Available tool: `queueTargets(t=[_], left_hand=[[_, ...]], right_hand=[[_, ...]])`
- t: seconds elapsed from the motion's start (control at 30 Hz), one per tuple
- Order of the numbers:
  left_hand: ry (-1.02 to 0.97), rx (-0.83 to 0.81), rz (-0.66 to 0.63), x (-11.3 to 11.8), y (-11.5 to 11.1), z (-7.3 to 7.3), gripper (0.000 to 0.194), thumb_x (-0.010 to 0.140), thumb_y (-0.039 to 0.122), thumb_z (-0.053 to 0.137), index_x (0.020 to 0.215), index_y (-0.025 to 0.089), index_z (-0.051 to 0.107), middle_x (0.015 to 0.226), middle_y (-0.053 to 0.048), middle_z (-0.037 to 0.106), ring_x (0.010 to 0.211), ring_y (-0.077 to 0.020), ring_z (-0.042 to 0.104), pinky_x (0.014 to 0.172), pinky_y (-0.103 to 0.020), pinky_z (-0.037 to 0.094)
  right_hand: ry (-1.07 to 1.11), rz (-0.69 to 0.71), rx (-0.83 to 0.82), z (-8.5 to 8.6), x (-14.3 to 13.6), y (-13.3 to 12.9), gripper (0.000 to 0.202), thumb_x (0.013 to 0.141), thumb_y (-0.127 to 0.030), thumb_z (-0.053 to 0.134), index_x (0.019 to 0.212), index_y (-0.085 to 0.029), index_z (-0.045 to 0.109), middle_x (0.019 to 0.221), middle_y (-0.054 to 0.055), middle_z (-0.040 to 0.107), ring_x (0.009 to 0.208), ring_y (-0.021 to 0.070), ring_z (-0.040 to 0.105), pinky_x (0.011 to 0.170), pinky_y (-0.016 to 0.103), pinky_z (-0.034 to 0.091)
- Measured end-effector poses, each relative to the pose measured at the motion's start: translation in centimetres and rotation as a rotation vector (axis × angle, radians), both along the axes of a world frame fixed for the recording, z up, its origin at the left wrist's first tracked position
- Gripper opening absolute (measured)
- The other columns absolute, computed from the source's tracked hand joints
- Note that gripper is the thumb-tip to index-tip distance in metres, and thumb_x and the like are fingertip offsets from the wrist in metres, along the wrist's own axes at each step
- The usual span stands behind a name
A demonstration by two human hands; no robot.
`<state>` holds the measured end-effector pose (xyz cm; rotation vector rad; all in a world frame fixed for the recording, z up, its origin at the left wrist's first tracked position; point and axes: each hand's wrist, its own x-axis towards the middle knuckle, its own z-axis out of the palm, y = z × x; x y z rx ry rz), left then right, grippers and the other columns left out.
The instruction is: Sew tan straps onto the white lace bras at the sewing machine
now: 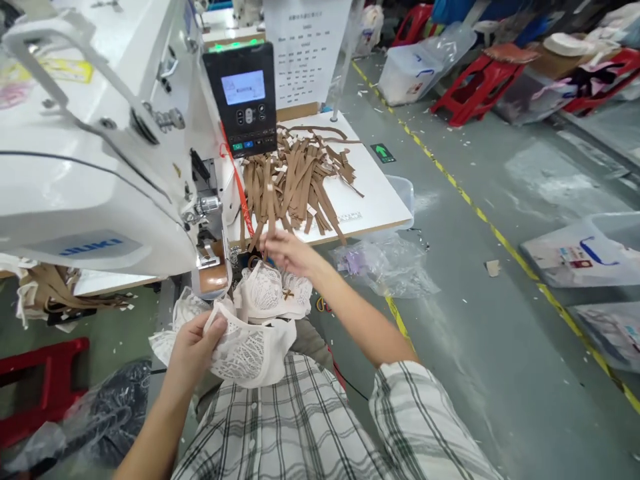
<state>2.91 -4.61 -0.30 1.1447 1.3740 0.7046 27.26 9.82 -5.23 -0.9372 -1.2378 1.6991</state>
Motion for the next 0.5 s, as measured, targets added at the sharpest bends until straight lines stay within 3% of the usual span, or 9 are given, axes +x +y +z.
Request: queueTargets(t=[0.03,0.13,0.2,0.27,0.33,0.4,0.5], left_hand=[[-0.015,0.014,0.019,-0.2,-0.1,0.6,0.039,0.086,0.055,0.062,0.081,0.016,0.064,0.064,0.002,0.047,0.058,-0.0111,0.039,0.055,-0.022,0.032],[0.01,0.05,-0.01,-0.6,0.2,1.9,0.039,0.085,0.05,0.065,0.107,0.018,0.068,0.08,-0.002,0.06,0.068,-0.0134,0.049,0.061,-0.023,0.038],[0.001,-0.033,-0.17,-1.0,0.7,1.9,0.034,0.086,0.049,0.064,0.096,0.016,0.068,0.073,0.0,0.055,0.063,-0.0115,0.044,0.056,-0.021,0.034],[-0.054,-0.145,-0.321,-1.4,1.0,1.2,0.038,0.088,0.051,0.062,0.074,0.016,0.06,0.06,0.004,0.04,0.054,-0.0083,0.031,0.05,-0.021,0.024],[-0.102,-0.172,-0.337,-1.5,1.0,0.4,0.046,0.089,0.054,0.059,0.064,0.017,0.05,0.057,0.006,0.029,0.052,-0.0071,0.023,0.048,-0.021,0.018],[-0.085,-0.107,-0.264,-1.3,0.8,0.1,0.046,0.09,0.054,0.058,0.064,0.017,0.048,0.057,0.006,0.03,0.052,-0.0073,0.025,0.049,-0.021,0.02],[0.066,0.02,-0.189,-0.7,0.3,0.4,0.039,0.091,0.05,0.057,0.071,0.016,0.056,0.06,0.004,0.041,0.056,-0.009,0.035,0.051,-0.021,0.027]], right_hand=[[0.154,0.075,-0.073,-0.5,-1.1,-2.3,0.033,0.075,-0.044,0.079,0.09,-0.02,0.063,0.082,-0.002,0.065,0.049,0.0024,0.046,0.041,0.015,0.033],[0.376,0.214,-0.135,-1.0,-3.8,-8.2,0.025,0.076,-0.035,0.081,0.086,-0.019,0.065,0.086,0.002,0.069,0.067,0.0089,0.066,0.053,0.018,0.05],[0.429,0.232,-0.091,-0.8,-4.5,-10.3,0.016,0.08,-0.028,0.078,0.088,-0.019,0.067,0.092,0.003,0.07,0.074,0.0107,0.069,0.064,0.023,0.057],[0.457,0.23,-0.076,-0.7,-4.6,-11.0,0.012,0.082,-0.025,0.076,0.088,-0.019,0.068,0.093,0.003,0.069,0.074,0.01,0.068,0.068,0.024,0.058],[0.504,0.22,-0.169,-0.9,-4.6,-11.1,0.014,0.081,-0.025,0.078,0.087,-0.02,0.067,0.092,0.001,0.069,0.072,0.0082,0.067,0.069,0.022,0.057],[0.572,0.229,-0.394,-1.3,-4.9,-11.3,0.028,0.077,-0.037,0.081,0.095,-0.021,0.067,0.094,0.0,0.069,0.073,0.0074,0.066,0.071,0.021,0.055],[0.574,0.334,-0.719,-1.9,-6.1,-12.3,0.063,0.068,-0.067,0.077,0.107,-0.019,0.065,0.096,0.004,0.071,0.08,0.013,0.066,0.077,0.027,0.055]])
